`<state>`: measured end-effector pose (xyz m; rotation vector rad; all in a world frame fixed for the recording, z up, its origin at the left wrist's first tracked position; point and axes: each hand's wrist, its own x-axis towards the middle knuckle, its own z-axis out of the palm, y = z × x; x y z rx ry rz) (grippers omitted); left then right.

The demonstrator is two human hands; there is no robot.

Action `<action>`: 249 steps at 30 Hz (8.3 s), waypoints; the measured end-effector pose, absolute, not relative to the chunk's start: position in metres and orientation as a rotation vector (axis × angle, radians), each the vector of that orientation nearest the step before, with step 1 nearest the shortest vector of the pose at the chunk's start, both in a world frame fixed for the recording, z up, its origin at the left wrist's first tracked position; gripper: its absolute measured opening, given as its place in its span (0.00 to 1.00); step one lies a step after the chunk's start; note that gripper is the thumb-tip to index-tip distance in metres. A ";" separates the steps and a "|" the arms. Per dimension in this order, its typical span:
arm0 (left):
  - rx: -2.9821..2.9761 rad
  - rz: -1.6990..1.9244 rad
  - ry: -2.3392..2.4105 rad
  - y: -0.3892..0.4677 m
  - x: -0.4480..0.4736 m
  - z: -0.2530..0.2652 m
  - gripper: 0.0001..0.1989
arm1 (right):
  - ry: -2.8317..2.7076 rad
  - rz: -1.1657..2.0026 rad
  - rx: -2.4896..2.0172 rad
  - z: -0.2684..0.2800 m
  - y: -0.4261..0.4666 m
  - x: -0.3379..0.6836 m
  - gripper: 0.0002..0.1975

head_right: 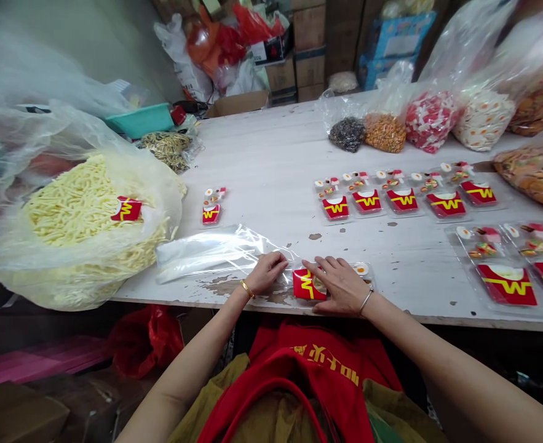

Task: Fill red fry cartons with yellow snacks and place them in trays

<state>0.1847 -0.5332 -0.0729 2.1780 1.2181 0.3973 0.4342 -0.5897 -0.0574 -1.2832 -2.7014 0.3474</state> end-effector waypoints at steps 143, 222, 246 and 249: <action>2.882 -0.371 0.326 -0.471 0.281 -0.028 0.24 | -1.977 0.024 -1.781 -0.073 -0.609 0.495 0.38; 2.167 0.497 2.093 -0.504 0.085 -0.099 0.12 | -2.778 0.422 -0.882 -0.075 -0.528 0.422 0.54; 2.030 0.767 1.253 -0.543 0.172 -0.086 0.16 | -2.700 0.241 -1.252 -0.051 -0.580 0.425 0.55; 2.090 0.770 1.142 -0.541 0.182 -0.084 0.15 | -2.717 0.248 -1.316 -0.053 -0.584 0.423 0.59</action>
